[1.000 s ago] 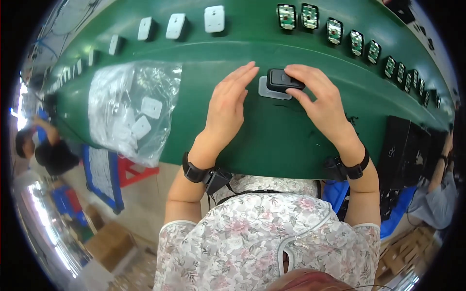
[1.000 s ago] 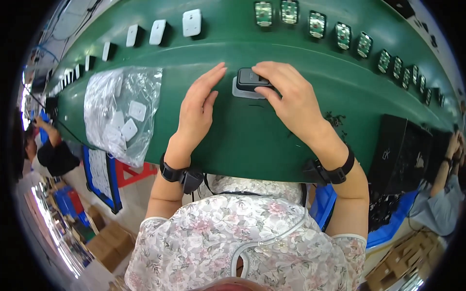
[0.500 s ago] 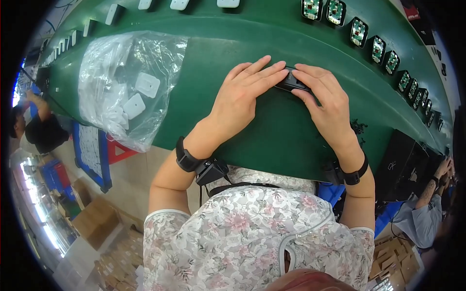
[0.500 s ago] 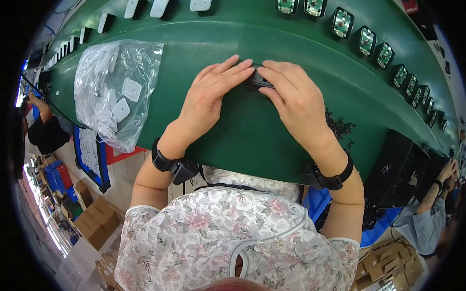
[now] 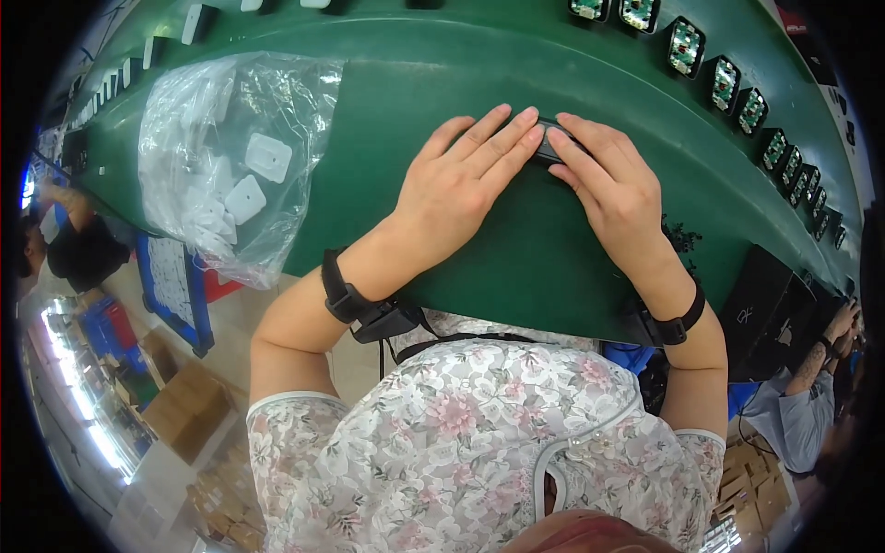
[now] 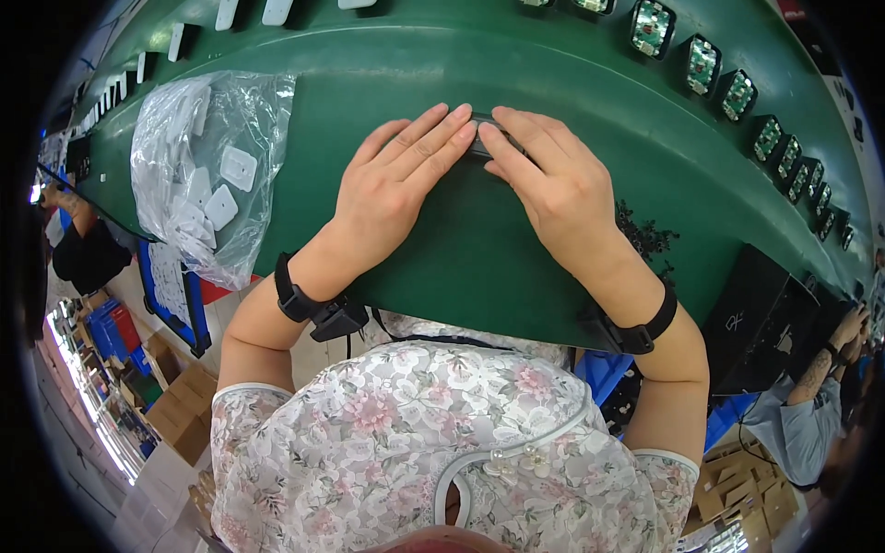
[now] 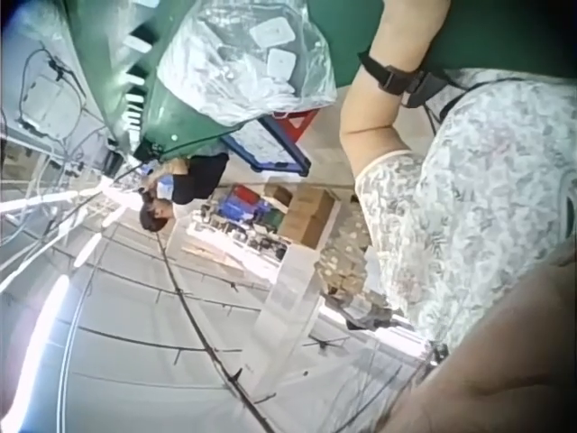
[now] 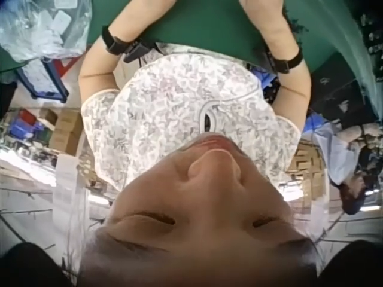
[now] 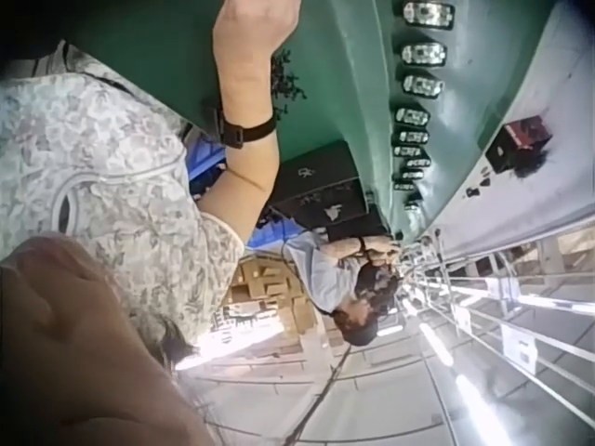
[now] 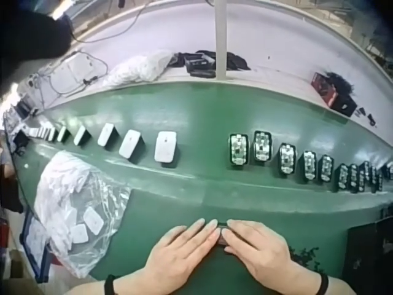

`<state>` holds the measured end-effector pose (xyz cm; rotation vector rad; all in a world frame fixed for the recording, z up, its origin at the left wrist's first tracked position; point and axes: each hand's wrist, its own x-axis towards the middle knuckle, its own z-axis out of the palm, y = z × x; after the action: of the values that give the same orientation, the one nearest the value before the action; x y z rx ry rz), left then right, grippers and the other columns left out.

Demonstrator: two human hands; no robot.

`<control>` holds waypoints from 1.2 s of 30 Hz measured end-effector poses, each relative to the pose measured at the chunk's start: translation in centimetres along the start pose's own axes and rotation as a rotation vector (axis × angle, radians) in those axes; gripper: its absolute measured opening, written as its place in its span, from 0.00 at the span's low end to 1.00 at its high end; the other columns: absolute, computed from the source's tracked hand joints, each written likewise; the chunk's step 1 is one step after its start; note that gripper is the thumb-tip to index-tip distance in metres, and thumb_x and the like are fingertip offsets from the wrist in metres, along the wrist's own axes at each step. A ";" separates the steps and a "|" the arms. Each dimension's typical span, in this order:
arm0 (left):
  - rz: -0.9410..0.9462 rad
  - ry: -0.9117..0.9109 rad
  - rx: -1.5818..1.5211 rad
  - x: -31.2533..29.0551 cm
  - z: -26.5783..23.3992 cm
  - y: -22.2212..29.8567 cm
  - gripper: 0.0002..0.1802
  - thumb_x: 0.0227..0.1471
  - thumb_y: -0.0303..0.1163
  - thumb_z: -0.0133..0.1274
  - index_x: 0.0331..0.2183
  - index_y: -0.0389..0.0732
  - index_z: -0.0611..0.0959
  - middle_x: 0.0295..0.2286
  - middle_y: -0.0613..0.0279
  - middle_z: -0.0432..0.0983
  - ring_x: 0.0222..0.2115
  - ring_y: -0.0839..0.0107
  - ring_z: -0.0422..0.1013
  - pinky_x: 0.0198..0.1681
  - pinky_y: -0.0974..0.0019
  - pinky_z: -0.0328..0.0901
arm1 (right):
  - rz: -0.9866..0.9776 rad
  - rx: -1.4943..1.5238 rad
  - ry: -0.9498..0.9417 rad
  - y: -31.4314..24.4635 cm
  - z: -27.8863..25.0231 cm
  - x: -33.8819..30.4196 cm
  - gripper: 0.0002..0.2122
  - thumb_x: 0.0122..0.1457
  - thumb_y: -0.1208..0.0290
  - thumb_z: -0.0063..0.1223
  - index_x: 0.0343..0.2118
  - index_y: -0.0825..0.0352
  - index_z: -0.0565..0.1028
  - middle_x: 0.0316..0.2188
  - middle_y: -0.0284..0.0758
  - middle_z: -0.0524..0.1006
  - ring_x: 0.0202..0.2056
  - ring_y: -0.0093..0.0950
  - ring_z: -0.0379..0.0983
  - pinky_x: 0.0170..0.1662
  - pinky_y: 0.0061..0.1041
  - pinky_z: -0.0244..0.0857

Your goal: The person assembles electronic devices by picking up a white plastic base, inserting a small black component, and pressing a black housing over the assembly. The completed unit is then placed on the green workbench alongside other devices.

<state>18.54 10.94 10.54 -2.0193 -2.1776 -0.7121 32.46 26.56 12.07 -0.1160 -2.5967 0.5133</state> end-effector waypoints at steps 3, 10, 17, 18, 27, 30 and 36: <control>0.034 0.067 0.035 0.7 0.4 0.4 0.25 0.45 0.26 0.51 0.49 0.34 0.74 0.49 0.53 0.70 0.48 0.60 0.68 0.49 0.61 0.63 | 0.050 0.071 -0.072 0.6 -1.2 1.1 0.17 0.46 0.76 0.61 0.42 0.68 0.77 0.41 0.37 0.77 0.40 0.33 0.74 0.42 0.27 0.70; -0.074 0.179 -0.084 4.1 1.5 -0.1 0.18 0.44 0.29 0.57 0.40 0.33 0.76 0.35 0.54 0.73 0.35 0.59 0.69 0.41 0.61 0.66 | 0.507 0.545 -0.328 3.4 -3.2 4.8 0.13 0.55 0.72 0.55 0.43 0.69 0.76 0.38 0.35 0.79 0.37 0.24 0.75 0.44 0.21 0.66; -0.829 0.253 -1.122 9.8 1.1 -6.8 0.18 0.56 0.34 0.52 0.37 0.25 0.77 0.25 0.54 0.79 0.20 0.74 0.75 0.23 0.76 0.68 | 0.436 0.434 0.081 2.8 -6.6 3.5 0.11 0.61 0.70 0.50 0.44 0.67 0.76 0.40 0.32 0.78 0.41 0.21 0.73 0.48 0.20 0.63; -0.868 0.183 -1.113 10.4 1.0 -7.7 0.19 0.57 0.36 0.51 0.40 0.27 0.76 0.30 0.52 0.79 0.28 0.73 0.76 0.30 0.76 0.69 | 0.440 0.430 0.088 2.8 -7.1 2.8 0.11 0.61 0.70 0.50 0.44 0.67 0.76 0.40 0.32 0.78 0.41 0.21 0.73 0.48 0.20 0.63; -0.920 -0.022 -1.024 13.2 1.5 -12.2 0.20 0.58 0.38 0.48 0.38 0.26 0.74 0.30 0.50 0.80 0.21 0.74 0.75 0.21 0.79 0.67 | 0.603 0.507 0.237 3.2 -11.5 -4.5 0.09 0.62 0.76 0.47 0.42 0.72 0.75 0.38 0.36 0.78 0.40 0.23 0.73 0.47 0.20 0.64; -0.888 -0.051 -0.898 13.6 1.5 -12.2 0.20 0.57 0.39 0.49 0.33 0.26 0.76 0.25 0.52 0.80 0.14 0.79 0.67 0.14 0.79 0.56 | 0.685 0.416 0.245 2.9 -12.1 -6.3 0.08 0.61 0.75 0.49 0.40 0.71 0.76 0.36 0.34 0.78 0.38 0.21 0.72 0.44 0.19 0.64; -0.884 -0.028 -0.729 12.7 1.8 -13.3 0.23 0.51 0.46 0.57 0.31 0.32 0.78 0.19 0.60 0.77 0.12 0.83 0.61 0.13 0.80 0.52 | 0.682 0.124 0.144 2.3 -10.2 -8.1 0.06 0.53 0.77 0.56 0.34 0.68 0.78 0.28 0.30 0.75 0.27 0.19 0.67 0.31 0.18 0.60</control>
<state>4.66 23.10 10.05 -1.0799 -3.1207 -1.7695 44.46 30.71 15.87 -0.9758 -2.3288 0.8563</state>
